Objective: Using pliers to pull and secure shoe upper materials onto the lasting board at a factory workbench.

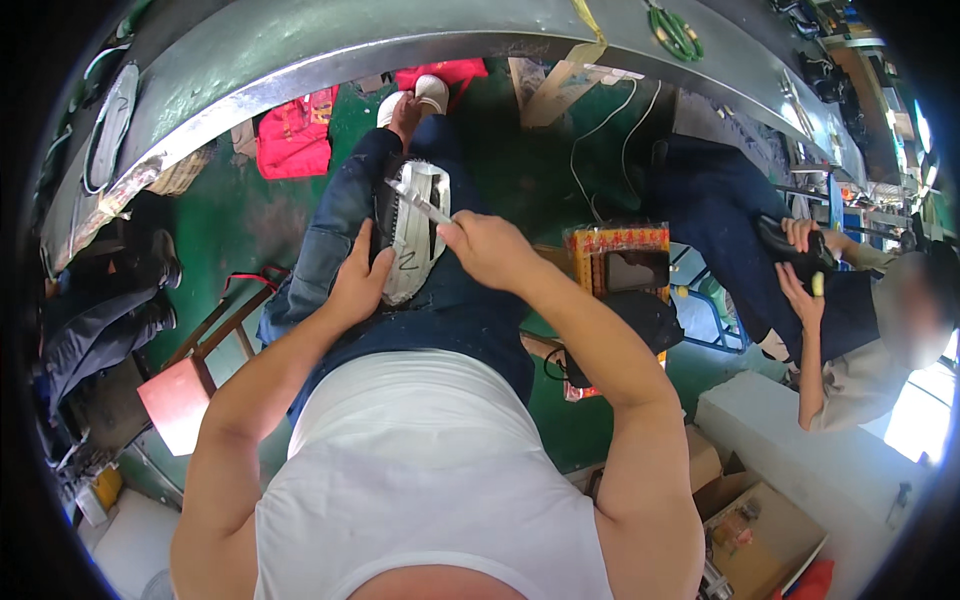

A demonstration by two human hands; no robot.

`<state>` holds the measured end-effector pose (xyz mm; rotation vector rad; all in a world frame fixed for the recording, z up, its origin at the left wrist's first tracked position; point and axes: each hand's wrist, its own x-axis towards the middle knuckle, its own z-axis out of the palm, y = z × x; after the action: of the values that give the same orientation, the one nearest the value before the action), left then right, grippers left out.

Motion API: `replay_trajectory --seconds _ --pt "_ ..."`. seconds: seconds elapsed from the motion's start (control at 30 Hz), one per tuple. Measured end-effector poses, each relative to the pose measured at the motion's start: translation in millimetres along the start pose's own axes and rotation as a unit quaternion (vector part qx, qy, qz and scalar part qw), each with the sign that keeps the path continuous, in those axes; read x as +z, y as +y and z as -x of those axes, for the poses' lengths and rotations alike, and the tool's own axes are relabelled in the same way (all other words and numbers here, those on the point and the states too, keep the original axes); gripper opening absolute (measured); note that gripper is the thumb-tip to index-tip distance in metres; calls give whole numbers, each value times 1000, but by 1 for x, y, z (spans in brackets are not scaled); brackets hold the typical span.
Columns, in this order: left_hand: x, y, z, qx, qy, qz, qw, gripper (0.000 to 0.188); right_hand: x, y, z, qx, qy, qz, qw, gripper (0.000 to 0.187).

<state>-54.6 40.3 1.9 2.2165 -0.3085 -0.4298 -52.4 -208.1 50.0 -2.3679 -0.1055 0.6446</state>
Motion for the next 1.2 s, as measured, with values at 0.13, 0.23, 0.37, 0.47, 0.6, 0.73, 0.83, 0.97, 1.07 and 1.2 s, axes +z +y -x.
replay_trajectory --seconds 0.13,0.23,0.37,0.47,0.6,0.73,0.83,0.97,1.07,1.2 --pt "-9 5 -6 -101 -57 53 992 82 3 -10 9 -2 -22 26 999 49" --pt "-9 -2 -6 -92 -71 106 987 91 9 -14 19 -8 -23 -3 1000 50" --pt "-19 11 -5 -87 -93 67 990 97 13 -10 20 13 -48 58 997 48" --pt "-41 27 -16 -115 -153 -1 982 100 21 14 29 29 -6 -146 989 44" --pt "-89 46 -19 64 -30 -29 997 79 44 34 45 64 93 -327 938 37" --pt "-128 100 -38 160 38 93 982 68 61 47 50 76 132 -454 878 28" --pt "-107 98 -72 122 -46 252 959 55 65 48 52 45 137 -469 872 24" --pt "-43 11 -127 -96 -159 145 972 61 56 49 49 43 98 -339 935 21" --pt "-35 10 -70 53 -134 94 985 56 17 19 62 73 45 -206 975 21" --pt "-38 28 -19 24 -14 1 1000 35 -8 -5 68 43 -36 -145 988 29"
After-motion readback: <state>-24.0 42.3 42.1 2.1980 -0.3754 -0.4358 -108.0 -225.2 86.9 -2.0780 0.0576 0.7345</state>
